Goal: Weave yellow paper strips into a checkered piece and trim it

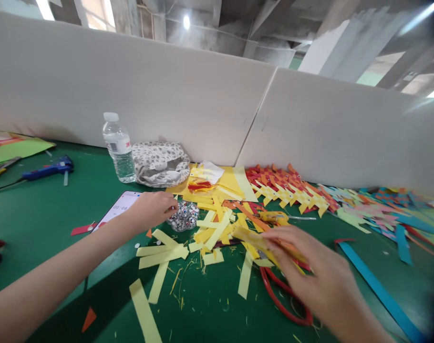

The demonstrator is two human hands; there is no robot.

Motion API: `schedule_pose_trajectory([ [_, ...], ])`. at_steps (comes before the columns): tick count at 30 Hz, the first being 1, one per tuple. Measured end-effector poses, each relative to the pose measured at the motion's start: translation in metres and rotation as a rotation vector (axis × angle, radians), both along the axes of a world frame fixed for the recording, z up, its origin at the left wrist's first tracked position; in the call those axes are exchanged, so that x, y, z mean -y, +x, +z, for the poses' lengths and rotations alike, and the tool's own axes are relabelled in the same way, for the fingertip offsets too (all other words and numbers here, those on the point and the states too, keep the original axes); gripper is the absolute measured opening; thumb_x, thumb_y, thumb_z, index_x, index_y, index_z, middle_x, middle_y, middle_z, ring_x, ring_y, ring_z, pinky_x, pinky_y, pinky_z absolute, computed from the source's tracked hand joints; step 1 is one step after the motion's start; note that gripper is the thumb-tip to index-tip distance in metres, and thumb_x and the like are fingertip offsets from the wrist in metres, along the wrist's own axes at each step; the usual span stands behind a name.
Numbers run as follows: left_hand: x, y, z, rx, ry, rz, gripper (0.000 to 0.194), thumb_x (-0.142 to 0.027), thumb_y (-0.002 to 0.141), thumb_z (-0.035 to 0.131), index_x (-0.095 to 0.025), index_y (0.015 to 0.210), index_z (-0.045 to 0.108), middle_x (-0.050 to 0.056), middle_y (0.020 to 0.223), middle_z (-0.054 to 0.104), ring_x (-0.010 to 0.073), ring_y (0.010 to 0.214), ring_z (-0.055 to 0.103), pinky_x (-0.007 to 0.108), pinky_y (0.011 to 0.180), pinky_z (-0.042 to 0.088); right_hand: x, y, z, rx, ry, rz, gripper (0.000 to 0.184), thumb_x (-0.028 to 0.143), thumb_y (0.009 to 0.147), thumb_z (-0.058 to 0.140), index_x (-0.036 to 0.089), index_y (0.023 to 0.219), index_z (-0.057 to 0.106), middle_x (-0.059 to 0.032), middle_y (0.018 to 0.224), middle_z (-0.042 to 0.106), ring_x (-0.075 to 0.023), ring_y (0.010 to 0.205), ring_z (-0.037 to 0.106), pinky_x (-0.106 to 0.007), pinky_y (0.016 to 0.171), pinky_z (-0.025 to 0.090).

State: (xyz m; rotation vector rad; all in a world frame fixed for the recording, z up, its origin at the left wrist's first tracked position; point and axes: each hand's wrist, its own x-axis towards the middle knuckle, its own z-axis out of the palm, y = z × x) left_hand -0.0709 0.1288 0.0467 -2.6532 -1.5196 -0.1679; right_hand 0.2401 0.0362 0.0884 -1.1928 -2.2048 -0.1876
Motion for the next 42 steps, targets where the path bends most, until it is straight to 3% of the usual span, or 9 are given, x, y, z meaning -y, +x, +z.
schedule_pose_trajectory([
  [4,-0.006,-0.003,0.005,0.017,-0.014,-0.05,0.023,-0.023,0.085,0.042,-0.023,0.086,0.064,0.002,0.089,0.066,0.0164,0.078,0.061,0.022,0.053,0.039,-0.011,0.007,0.03,-0.056,-0.372,0.24,0.017,0.025,0.088,0.047,0.029,0.088,0.063,-0.0015,0.085,0.066,-0.0164,0.081,0.062,-0.026,0.068,0.051],
  [8,-0.011,-0.001,0.012,0.025,0.005,-0.052,0.023,-0.023,0.085,0.042,-0.021,0.086,0.065,0.004,0.092,0.066,0.0187,0.082,0.059,0.025,0.057,0.042,-0.021,-0.015,0.012,0.133,-0.708,0.344,0.023,0.018,0.089,0.044,0.027,0.086,0.064,0.0018,0.085,0.066,-0.0125,0.081,0.06,-0.024,0.074,0.049],
  [13,-0.009,0.002,0.017,0.015,0.022,-0.023,0.024,-0.02,0.085,0.042,-0.021,0.085,0.065,0.006,0.091,0.066,0.0203,0.083,0.059,0.025,0.055,0.041,-0.025,-0.04,-0.031,0.256,-0.457,0.209,0.023,0.016,0.085,0.047,0.023,0.103,0.059,-0.004,0.106,0.061,-0.0177,0.098,0.055,-0.034,0.086,0.044],
  [16,-0.006,0.005,0.018,-0.001,0.002,-0.032,0.023,-0.017,0.084,0.044,-0.02,0.08,0.066,0.006,0.086,0.065,0.0196,0.08,0.059,0.024,0.054,0.04,-0.018,-0.043,-0.037,0.205,-0.301,0.142,0.024,0.016,0.085,0.046,0.022,0.105,0.057,-0.0066,0.109,0.06,-0.0196,0.101,0.054,-0.037,0.088,0.043],
  [22,-0.008,0.014,0.013,-0.013,-0.057,-0.062,0.023,-0.02,0.085,0.046,-0.022,0.082,0.068,0.004,0.087,0.066,0.0188,0.082,0.06,0.024,0.056,0.041,-0.006,-0.042,-0.041,0.114,-0.233,0.203,0.019,0.018,0.087,0.041,0.021,0.095,0.059,-0.0047,0.089,0.065,-0.0164,0.084,0.058,-0.035,0.082,0.043],
  [27,-0.017,0.022,0.007,-0.049,-0.111,-0.049,0.019,-0.02,0.08,0.052,-0.02,0.076,0.07,0.007,0.084,0.068,0.021,0.081,0.062,0.024,0.055,0.04,-0.002,-0.043,-0.055,0.158,-0.334,0.259,0.016,0.019,0.086,0.044,0.021,0.087,0.06,-0.0003,0.077,0.065,-0.0137,0.072,0.058,-0.034,0.083,0.04],
  [31,-0.02,0.024,0.006,-0.04,-0.133,-0.019,0.021,-0.018,0.079,0.05,-0.019,0.074,0.07,0.007,0.086,0.069,0.0219,0.082,0.063,0.024,0.055,0.04,0.005,-0.05,-0.062,0.201,-0.403,0.277,0.012,0.025,0.084,0.051,0.02,0.092,0.06,-0.0029,0.087,0.065,-0.0172,0.084,0.057,-0.035,0.084,0.04],
  [36,-0.021,0.016,0.005,0.027,-0.185,0.023,0.022,-0.025,0.082,0.048,-0.025,0.08,0.07,0.002,0.087,0.071,0.0198,0.08,0.064,0.023,0.056,0.041,0.01,-0.056,-0.068,0.214,-0.417,0.29,0.021,0.016,0.086,0.045,0.021,0.101,0.058,-0.0046,0.1,0.063,-0.0174,0.09,0.057,-0.032,0.083,0.043],
  [42,-0.02,0.007,0.0,0.112,-0.224,0.025,0.028,-0.032,0.087,0.04,-0.025,0.087,0.067,0.0,0.093,0.07,0.0187,0.082,0.063,0.023,0.059,0.042,0.009,-0.054,-0.066,0.193,-0.402,0.333,0.023,0.012,0.086,0.041,0.019,0.099,0.058,-0.0055,0.098,0.064,-0.0171,0.089,0.057,-0.032,0.083,0.045],
])
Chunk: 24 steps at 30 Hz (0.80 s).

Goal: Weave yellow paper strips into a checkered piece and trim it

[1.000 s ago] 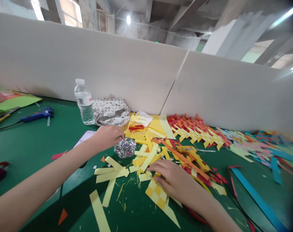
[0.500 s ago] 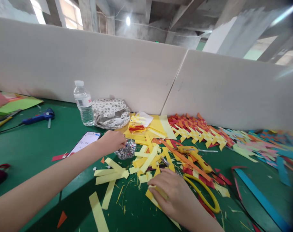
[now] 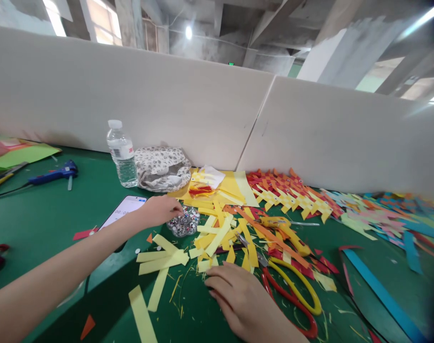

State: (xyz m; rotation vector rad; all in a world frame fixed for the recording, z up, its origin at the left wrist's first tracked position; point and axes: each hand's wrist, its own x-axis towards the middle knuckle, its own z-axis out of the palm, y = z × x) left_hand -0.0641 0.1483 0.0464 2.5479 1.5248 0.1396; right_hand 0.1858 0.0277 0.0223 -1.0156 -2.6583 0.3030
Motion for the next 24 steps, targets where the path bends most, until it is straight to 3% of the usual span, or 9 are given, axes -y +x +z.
schedule_pose_trajectory([
  [15,0.0,0.004,0.003,0.031,-0.066,0.037,0.023,-0.03,0.078,0.049,-0.031,0.086,0.07,-0.003,0.094,0.071,0.0189,0.081,0.063,0.022,0.058,0.041,0.0,0.001,-0.004,-0.11,0.114,0.052,0.02,0.01,0.083,0.045,0.018,0.094,0.059,-0.0055,0.091,0.064,-0.0169,0.085,0.056,-0.034,0.084,0.043],
  [24,0.001,0.013,0.008,0.011,0.028,0.083,0.016,-0.031,0.075,0.054,-0.025,0.077,0.068,0.001,0.081,0.071,0.0198,0.068,0.062,0.024,0.052,0.036,0.0,0.002,-0.009,-0.156,0.103,0.048,0.019,0.009,0.081,0.046,0.017,0.093,0.059,-0.0061,0.088,0.063,-0.0176,0.08,0.055,-0.032,0.073,0.045],
])
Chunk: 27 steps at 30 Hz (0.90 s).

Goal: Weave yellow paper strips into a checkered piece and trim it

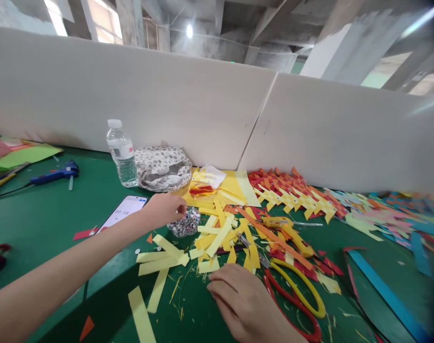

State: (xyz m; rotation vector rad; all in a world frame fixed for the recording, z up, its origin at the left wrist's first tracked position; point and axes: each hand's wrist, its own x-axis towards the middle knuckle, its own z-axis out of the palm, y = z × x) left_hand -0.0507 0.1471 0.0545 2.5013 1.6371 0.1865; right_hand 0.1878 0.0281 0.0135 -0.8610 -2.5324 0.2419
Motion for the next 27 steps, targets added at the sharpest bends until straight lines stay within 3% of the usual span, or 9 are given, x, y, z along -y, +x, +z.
schedule_pose_trajectory([
  [4,0.001,0.017,-0.003,0.001,0.061,-0.037,0.025,-0.033,0.084,0.043,-0.025,0.086,0.067,0.003,0.09,0.069,0.0219,0.078,0.062,0.026,0.056,0.038,0.0,-0.001,-0.002,-0.016,-0.002,-0.003,0.017,0.01,0.081,0.047,0.017,0.093,0.059,-0.0056,0.088,0.063,-0.0172,0.079,0.054,-0.031,0.071,0.046],
  [10,-0.007,0.041,-0.014,-0.026,0.066,-0.092,0.025,-0.03,0.084,0.048,-0.018,0.081,0.07,0.008,0.087,0.067,0.0236,0.078,0.062,0.027,0.057,0.04,0.001,-0.001,-0.001,-0.017,-0.012,-0.014,0.017,0.01,0.081,0.047,0.017,0.09,0.059,-0.0051,0.087,0.063,-0.0166,0.077,0.054,-0.03,0.07,0.046],
  [14,-0.011,0.036,-0.013,-0.01,0.045,-0.118,0.026,-0.032,0.085,0.045,-0.019,0.083,0.068,0.006,0.09,0.067,0.0218,0.078,0.061,0.026,0.056,0.039,0.001,-0.001,-0.001,-0.017,-0.016,-0.02,0.017,0.01,0.082,0.046,0.018,0.09,0.058,-0.0049,0.086,0.063,-0.0163,0.077,0.055,-0.03,0.069,0.046],
  [21,-0.004,0.01,0.001,0.002,0.015,-0.146,0.018,-0.028,0.08,0.05,-0.024,0.082,0.067,0.002,0.091,0.068,0.0189,0.08,0.06,0.024,0.058,0.038,-0.001,-0.002,-0.003,-0.022,0.014,-0.017,0.017,0.01,0.082,0.046,0.017,0.089,0.058,-0.0059,0.085,0.063,-0.0171,0.077,0.056,-0.031,0.068,0.047],
  [27,0.003,0.015,-0.003,-0.016,-0.028,-0.257,0.014,-0.023,0.076,0.056,-0.025,0.074,0.069,-0.002,0.086,0.068,0.016,0.077,0.06,0.021,0.052,0.034,-0.001,0.001,-0.007,-0.056,0.029,-0.015,0.018,0.009,0.081,0.046,0.018,0.092,0.057,-0.0057,0.086,0.063,-0.0172,0.077,0.056,-0.031,0.068,0.048],
])
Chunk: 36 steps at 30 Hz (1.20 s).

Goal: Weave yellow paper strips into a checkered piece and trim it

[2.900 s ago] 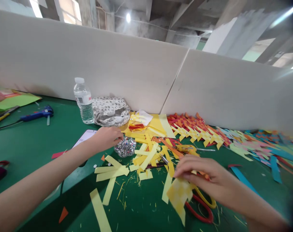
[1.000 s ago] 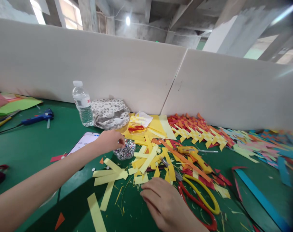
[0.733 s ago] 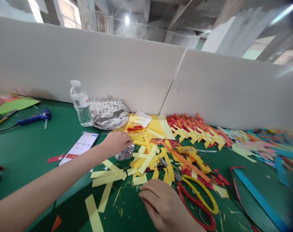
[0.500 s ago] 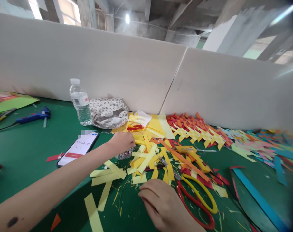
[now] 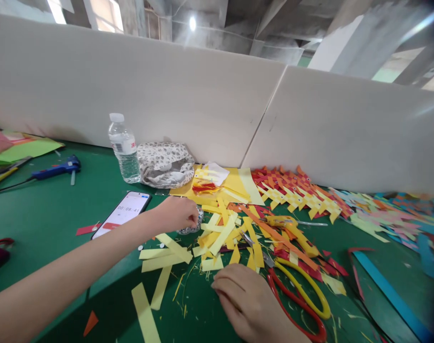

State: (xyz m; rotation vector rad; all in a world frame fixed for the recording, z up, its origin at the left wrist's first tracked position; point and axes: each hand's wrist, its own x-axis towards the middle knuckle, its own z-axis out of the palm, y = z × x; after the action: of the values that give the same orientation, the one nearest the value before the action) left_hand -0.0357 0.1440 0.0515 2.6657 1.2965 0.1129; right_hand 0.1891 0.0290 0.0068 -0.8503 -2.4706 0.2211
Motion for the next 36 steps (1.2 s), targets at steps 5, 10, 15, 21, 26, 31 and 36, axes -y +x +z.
schedule_pose_trajectory([
  [5,0.007,0.005,0.0,0.009,0.025,-0.016,0.018,-0.024,0.082,0.05,-0.023,0.077,0.067,0.0,0.088,0.067,0.0157,0.076,0.06,0.022,0.051,0.034,-0.001,-0.001,0.002,0.005,0.056,-0.031,0.022,0.009,0.082,0.046,0.018,0.098,0.057,-0.0063,0.094,0.065,-0.0178,0.087,0.058,-0.033,0.078,0.049],
  [10,0.034,-0.012,0.0,0.019,0.061,-0.018,0.025,-0.037,0.086,0.047,-0.02,0.076,0.062,0.002,0.082,0.064,0.0167,0.071,0.059,0.024,0.052,0.035,-0.004,-0.006,0.006,0.134,0.033,-0.095,0.034,0.017,0.083,0.048,0.02,0.116,0.052,-0.0062,0.116,0.061,-0.0213,0.108,0.053,-0.042,0.093,0.044],
  [15,0.055,-0.051,-0.014,0.007,-0.01,-0.005,0.014,-0.03,0.081,0.055,-0.023,0.093,0.057,0.002,0.094,0.062,0.0204,0.087,0.058,0.024,0.057,0.038,-0.004,-0.006,0.005,0.194,-0.016,-0.071,0.037,0.021,0.084,0.048,0.022,0.121,0.049,-0.0038,0.121,0.058,-0.0214,0.114,0.05,-0.045,0.095,0.043],
  [21,0.061,-0.077,-0.019,0.046,-0.004,0.129,0.011,-0.03,0.086,0.047,-0.024,0.089,0.056,0.002,0.092,0.059,0.0174,0.077,0.056,0.023,0.055,0.037,-0.003,-0.006,0.004,0.211,0.043,-0.042,0.036,0.019,0.084,0.047,0.017,0.12,0.049,-0.0079,0.119,0.059,-0.0225,0.114,0.051,-0.045,0.095,0.044],
  [26,0.066,-0.065,-0.033,0.0,0.02,0.102,0.019,-0.03,0.088,0.042,-0.02,0.08,0.056,0.002,0.08,0.06,0.0161,0.07,0.056,0.023,0.051,0.034,-0.003,-0.006,0.005,0.184,0.054,-0.043,0.035,0.018,0.084,0.047,0.018,0.119,0.048,-0.0075,0.118,0.059,-0.0214,0.112,0.052,-0.044,0.093,0.045],
  [31,0.068,-0.059,-0.03,-0.052,0.067,0.102,0.022,-0.019,0.088,0.038,-0.018,0.077,0.058,0.005,0.076,0.061,0.0175,0.069,0.054,0.025,0.053,0.033,-0.001,-0.005,0.008,0.077,0.087,-0.052,0.03,0.016,0.083,0.049,0.019,0.113,0.051,-0.0068,0.11,0.063,-0.0203,0.106,0.055,-0.041,0.092,0.045],
  [36,0.09,-0.018,-0.007,0.511,-0.321,0.301,0.018,-0.034,0.083,0.049,-0.022,0.077,0.061,0.0,0.075,0.063,0.0146,0.066,0.054,0.023,0.056,0.036,0.003,-0.006,0.004,-0.166,0.106,-0.118,0.015,0.02,0.084,0.053,0.02,0.098,0.057,-0.0036,0.087,0.066,-0.0165,0.083,0.061,-0.032,0.077,0.05],
])
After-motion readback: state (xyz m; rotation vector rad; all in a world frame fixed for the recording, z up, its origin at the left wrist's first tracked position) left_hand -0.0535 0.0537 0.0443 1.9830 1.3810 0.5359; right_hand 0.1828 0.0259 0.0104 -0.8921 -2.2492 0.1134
